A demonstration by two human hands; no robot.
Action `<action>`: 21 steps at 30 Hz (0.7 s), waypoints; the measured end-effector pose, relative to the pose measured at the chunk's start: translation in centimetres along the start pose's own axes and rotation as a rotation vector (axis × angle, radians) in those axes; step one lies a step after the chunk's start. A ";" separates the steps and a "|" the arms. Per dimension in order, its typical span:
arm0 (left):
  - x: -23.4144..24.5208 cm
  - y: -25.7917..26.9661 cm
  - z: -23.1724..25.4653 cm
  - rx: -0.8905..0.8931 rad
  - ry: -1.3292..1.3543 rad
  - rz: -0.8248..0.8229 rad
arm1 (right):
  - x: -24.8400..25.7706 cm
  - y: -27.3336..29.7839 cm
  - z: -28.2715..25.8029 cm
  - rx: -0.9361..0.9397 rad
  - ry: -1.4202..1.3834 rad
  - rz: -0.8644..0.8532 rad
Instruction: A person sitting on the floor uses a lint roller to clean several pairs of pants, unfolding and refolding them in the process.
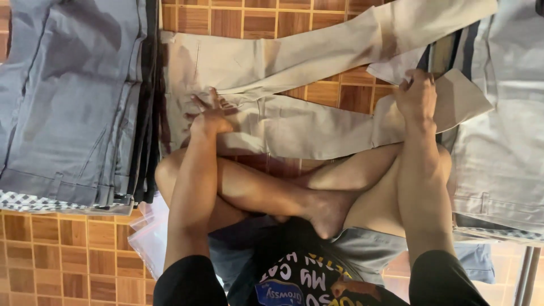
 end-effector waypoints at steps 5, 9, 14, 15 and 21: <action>4.5 11.4 4.7 -0.044 0.491 0.391 | -0.2 0.5 -1.2 0.132 0.088 0.049; 4.1 4.1 9.0 -0.349 0.429 0.175 | -1.6 0.6 -2.7 0.206 0.138 -0.140; 6.5 7.7 7.4 -0.102 0.483 0.148 | -0.3 1.2 -4.4 -0.048 0.166 -0.542; 7.2 6.8 7.0 -0.109 0.480 0.149 | 0.6 1.2 -5.1 -0.055 0.167 -0.538; 8.3 1.0 2.7 -0.054 0.572 0.361 | 1.3 2.3 -4.6 -0.128 0.243 -0.703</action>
Point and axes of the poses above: each hand's wrist, its own y-axis away from the middle knuckle, its own x-axis out of the back of the hand, z = x × y, the point moved 2 cm from there along -y, towards the middle knuckle, and after that the axes turned 14 degrees about -z, right-handed, at the moved point
